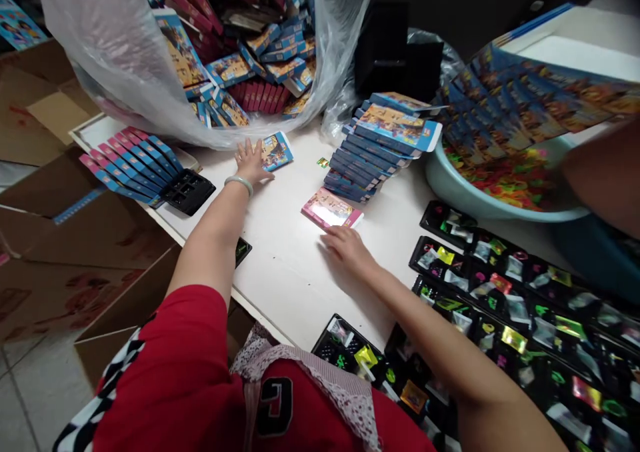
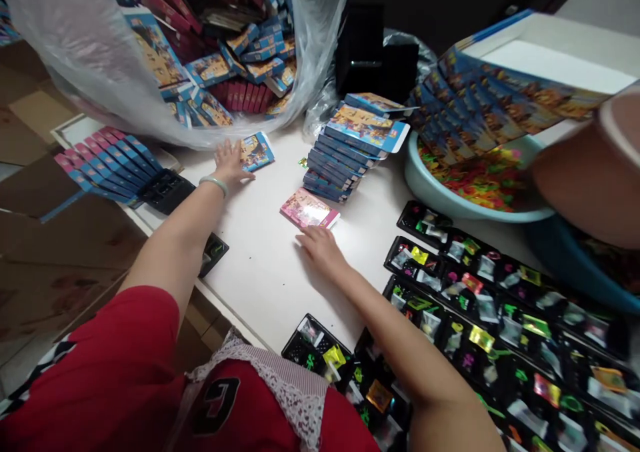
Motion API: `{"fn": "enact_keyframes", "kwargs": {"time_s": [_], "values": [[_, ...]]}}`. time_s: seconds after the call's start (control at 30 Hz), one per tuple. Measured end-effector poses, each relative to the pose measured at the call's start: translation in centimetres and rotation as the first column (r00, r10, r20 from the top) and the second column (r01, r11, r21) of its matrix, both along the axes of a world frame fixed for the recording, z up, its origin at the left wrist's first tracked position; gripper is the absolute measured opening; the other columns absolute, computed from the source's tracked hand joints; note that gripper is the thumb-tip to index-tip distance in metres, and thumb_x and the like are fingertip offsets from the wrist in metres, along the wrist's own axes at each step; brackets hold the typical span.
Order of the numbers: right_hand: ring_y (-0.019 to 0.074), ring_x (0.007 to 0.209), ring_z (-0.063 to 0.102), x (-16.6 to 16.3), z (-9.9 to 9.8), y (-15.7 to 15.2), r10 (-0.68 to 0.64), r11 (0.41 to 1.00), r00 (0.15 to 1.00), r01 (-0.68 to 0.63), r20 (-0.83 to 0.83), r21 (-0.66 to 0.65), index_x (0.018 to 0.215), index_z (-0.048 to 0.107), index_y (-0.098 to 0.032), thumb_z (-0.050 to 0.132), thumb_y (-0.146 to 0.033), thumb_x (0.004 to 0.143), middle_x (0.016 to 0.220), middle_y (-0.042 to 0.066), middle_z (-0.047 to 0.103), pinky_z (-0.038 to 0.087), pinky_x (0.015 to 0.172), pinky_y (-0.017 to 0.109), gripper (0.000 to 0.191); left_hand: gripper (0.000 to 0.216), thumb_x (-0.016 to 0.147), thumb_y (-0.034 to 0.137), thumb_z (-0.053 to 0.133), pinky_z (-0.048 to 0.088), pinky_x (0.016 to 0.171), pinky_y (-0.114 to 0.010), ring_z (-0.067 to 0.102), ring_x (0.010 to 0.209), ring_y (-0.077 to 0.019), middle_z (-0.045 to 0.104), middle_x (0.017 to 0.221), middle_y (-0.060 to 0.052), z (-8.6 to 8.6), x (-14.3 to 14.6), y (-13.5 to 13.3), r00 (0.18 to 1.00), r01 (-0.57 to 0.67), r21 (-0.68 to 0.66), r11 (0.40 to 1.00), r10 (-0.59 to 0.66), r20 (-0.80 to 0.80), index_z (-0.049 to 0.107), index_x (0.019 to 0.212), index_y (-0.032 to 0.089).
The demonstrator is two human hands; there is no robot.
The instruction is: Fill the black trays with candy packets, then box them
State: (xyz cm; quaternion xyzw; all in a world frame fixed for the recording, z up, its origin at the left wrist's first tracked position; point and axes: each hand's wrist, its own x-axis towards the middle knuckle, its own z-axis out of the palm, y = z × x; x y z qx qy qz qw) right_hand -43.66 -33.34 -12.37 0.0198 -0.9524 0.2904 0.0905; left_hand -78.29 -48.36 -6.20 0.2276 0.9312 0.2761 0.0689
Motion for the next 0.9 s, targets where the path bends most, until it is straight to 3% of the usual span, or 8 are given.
{"fn": "enact_keyframes", "kwargs": {"time_s": [0.1, 0.23, 0.37, 0.43, 0.6, 0.7, 0.9], "values": [[0.0321, 0.13, 0.062, -1.3, -0.4, -3.5, 0.124, 0.992, 0.992, -0.123, 0.025, -0.026, 0.124, 0.073, -0.023, 0.058, -0.019, 0.098, 0.137, 0.017, 0.069, 0.049, 0.106, 0.054, 0.03, 0.125, 0.056, 0.057, 0.098, 0.003, 0.128, -0.065, 0.01, 0.155, -0.0465, 0.039, 0.157, -0.023, -0.1, -0.7, -0.3, 0.997, 0.078, -0.159, 0.984, -0.075, 0.027, 0.036, 0.153, 0.01], [0.0311, 0.126, 0.064, -4.8, 0.3, -8.8, 0.275, 0.959, 0.96, -0.269, 0.058, -0.092, 0.125, 0.073, -0.021, 0.057, -0.02, 0.099, 0.135, 0.017, 0.07, 0.049, 0.106, 0.051, 0.03, 0.105, 0.056, 0.041, 0.096, 0.017, 0.129, -0.052, 0.03, 0.15, -0.0426, 0.05, 0.147, -0.019, -0.8, -1.6, -2.4, 0.957, 0.291, -0.233, 0.928, -0.286, 0.055, 0.048, 0.146, 0.014], [0.028, 0.117, 0.066, -9.7, 1.6, -14.3, 0.251, 0.966, 0.95, -0.234, 0.185, -0.109, 0.126, 0.071, -0.016, 0.048, -0.02, 0.103, 0.126, 0.017, 0.071, 0.052, 0.101, 0.042, 0.033, 0.096, 0.056, 0.025, 0.085, 0.022, 0.128, -0.053, 0.023, 0.156, -0.0452, 0.045, 0.159, -0.016, -0.5, -2.2, -6.3, 0.898, 0.438, -0.41, 0.8, -0.409, 0.161, 0.054, 0.147, 0.021], [0.0283, 0.117, 0.065, -11.7, 2.4, -16.3, 0.2, 0.98, 0.943, -0.186, 0.267, -0.076, 0.127, 0.07, -0.015, 0.05, -0.02, 0.102, 0.128, 0.017, 0.07, 0.053, 0.099, 0.039, 0.033, 0.097, 0.058, 0.019, 0.079, 0.021, 0.128, -0.055, 0.02, 0.158, -0.0457, 0.04, 0.165, -0.016, -0.3, -2.0, -8.1, 0.889, 0.457, -0.443, 0.772, -0.419, 0.187, 0.053, 0.151, 0.02], [0.029, 0.119, 0.065, -13.6, 3.9, -18.0, 0.119, 0.991, 0.915, -0.132, 0.385, 0.006, 0.127, 0.068, -0.017, 0.049, -0.017, 0.099, 0.129, 0.016, 0.07, 0.054, 0.097, 0.038, 0.034, 0.081, 0.075, 0.024, 0.071, 0.022, 0.129, -0.046, 0.034, 0.154, -0.0358, 0.042, 0.164, -0.019, -1.7, 1.2, -9.5, 0.844, 0.534, -0.295, 0.792, -0.517, 0.139, 0.051, 0.153, 0.015], [0.0284, 0.122, 0.064, -13.7, 4.4, -18.4, 0.089, 0.989, 0.898, -0.129, 0.432, 0.066, 0.129, 0.066, -0.015, 0.051, -0.021, 0.1, 0.13, 0.015, 0.069, 0.054, 0.098, 0.037, 0.033, 0.073, 0.083, 0.039, 0.071, 0.024, 0.128, -0.051, 0.032, 0.153, -0.0394, 0.041, 0.163, -0.022, -3.0, 3.7, -8.3, 0.837, 0.544, -0.276, 0.793, -0.537, 0.108, 0.053, 0.149, 0.011], [0.0273, 0.125, 0.064, -14.4, 5.3, -19.5, 0.024, 0.98, 0.881, -0.115, 0.473, 0.165, 0.128, 0.065, -0.015, 0.049, -0.022, 0.1, 0.131, 0.015, 0.07, 0.054, 0.098, 0.035, 0.033, 0.059, 0.081, 0.046, 0.078, 0.039, 0.116, -0.05, 0.05, 0.132, -0.038, 0.058, 0.139, -0.021, -3.6, 4.5, -7.6, 0.867, 0.479, -0.286, 0.83, -0.498, 0.007, 0.062, 0.126, 0.012]]}}
